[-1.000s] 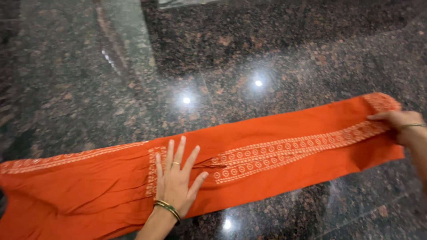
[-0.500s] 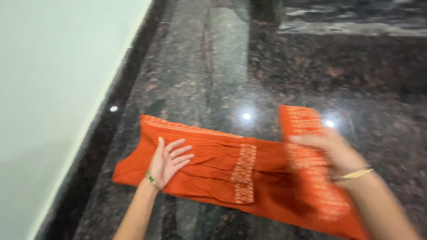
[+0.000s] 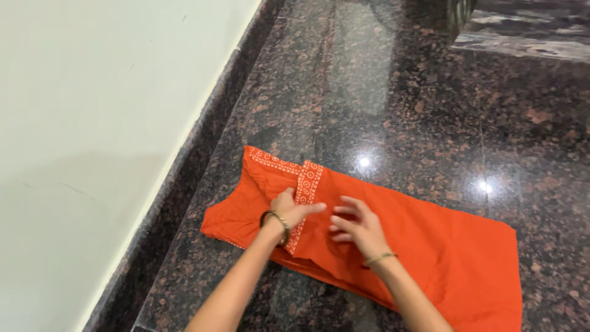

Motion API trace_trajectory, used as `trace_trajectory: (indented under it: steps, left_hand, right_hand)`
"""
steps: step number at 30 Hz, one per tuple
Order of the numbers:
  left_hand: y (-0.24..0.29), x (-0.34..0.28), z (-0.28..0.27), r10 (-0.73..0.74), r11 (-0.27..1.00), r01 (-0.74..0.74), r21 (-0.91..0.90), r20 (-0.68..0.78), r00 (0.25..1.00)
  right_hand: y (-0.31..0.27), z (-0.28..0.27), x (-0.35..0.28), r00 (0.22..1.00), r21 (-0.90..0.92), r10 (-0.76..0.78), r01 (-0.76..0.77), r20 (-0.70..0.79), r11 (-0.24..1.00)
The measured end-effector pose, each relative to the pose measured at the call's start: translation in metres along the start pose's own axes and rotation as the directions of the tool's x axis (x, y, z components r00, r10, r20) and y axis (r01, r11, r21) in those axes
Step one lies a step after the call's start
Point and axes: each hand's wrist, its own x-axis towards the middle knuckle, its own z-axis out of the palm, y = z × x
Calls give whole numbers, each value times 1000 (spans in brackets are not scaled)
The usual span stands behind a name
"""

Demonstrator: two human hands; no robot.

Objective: The person folds an orange top and matching orange pants on the floor. They smooth the fabric, fold the sleeves and sides of the top, then fold the pants and place them together.

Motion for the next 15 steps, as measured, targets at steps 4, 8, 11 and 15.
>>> trace_trajectory:
  steps: [4, 8, 11, 15]
  left_hand:
    - [15, -16, -2, 24, 980, 0, 200, -113, 993]
    - [15, -34, -12, 99, 918, -17, 397, -187, 977]
    - [12, -45, -9, 231, 806, -76, 587, -194, 953]
    - [11, -51, 15, 506, 611, -209, 764, -173, 845]
  right_hand:
    - [5, -34, -29, 988, -77, -110, 102, -111, 992]
    - [17, -96, -71, 853, -579, -406, 157, -330, 800]
    - [25, -160, -106, 658, -816, -643, 76, -391, 573]
    - [30, -236, -142, 442, -845, -740, -425, -507, 325]
